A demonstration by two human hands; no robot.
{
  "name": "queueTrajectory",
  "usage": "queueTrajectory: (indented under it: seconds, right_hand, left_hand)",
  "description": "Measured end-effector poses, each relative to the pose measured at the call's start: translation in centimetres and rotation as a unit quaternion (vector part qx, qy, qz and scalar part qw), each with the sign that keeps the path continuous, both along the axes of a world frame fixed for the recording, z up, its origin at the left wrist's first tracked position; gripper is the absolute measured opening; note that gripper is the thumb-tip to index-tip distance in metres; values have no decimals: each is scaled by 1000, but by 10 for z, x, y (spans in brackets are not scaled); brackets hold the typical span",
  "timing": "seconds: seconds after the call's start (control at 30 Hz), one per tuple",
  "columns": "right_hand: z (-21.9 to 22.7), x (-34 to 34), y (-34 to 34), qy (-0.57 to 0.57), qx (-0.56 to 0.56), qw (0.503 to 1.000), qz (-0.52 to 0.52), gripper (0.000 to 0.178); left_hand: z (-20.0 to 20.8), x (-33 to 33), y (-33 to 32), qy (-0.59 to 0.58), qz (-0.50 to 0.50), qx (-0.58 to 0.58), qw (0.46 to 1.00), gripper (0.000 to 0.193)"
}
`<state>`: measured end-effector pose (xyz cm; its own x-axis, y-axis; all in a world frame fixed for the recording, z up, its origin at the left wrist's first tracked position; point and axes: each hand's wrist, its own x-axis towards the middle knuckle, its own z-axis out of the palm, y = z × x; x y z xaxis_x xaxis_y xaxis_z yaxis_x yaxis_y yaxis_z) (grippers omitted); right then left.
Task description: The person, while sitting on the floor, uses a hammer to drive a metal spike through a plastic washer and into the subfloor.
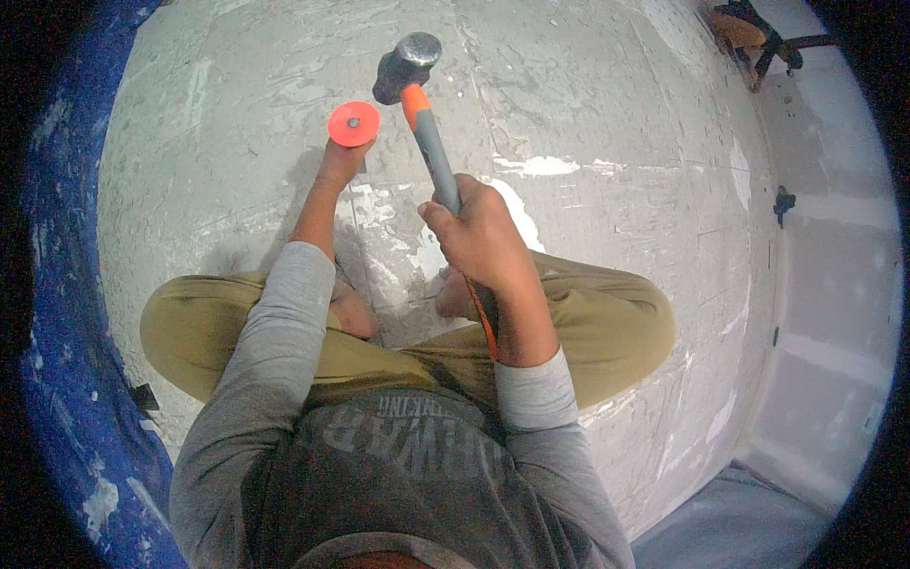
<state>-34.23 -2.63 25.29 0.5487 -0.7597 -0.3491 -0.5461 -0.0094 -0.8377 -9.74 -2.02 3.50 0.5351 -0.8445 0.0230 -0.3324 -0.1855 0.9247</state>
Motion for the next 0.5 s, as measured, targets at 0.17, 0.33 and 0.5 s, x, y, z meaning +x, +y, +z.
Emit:
queueTrajectory:
  seconds: [0.17, 0.33, 0.5]
  right_hand:
    - [22, 6, 2, -28, -26, 999, -3, 21]
    - [109, 31, 2, -216, -96, 971, -45, 22]
    - [93, 72, -24, -291, -295, 910, -20, 12]
  left_hand:
    - [-1, -2, -1, 51, -12, 2, 999, 42]
    - [4, -3, 5, 28, 10, -16, 999, 31]
    - [6, -1, 6, 37, -2, 15, 999, 38]
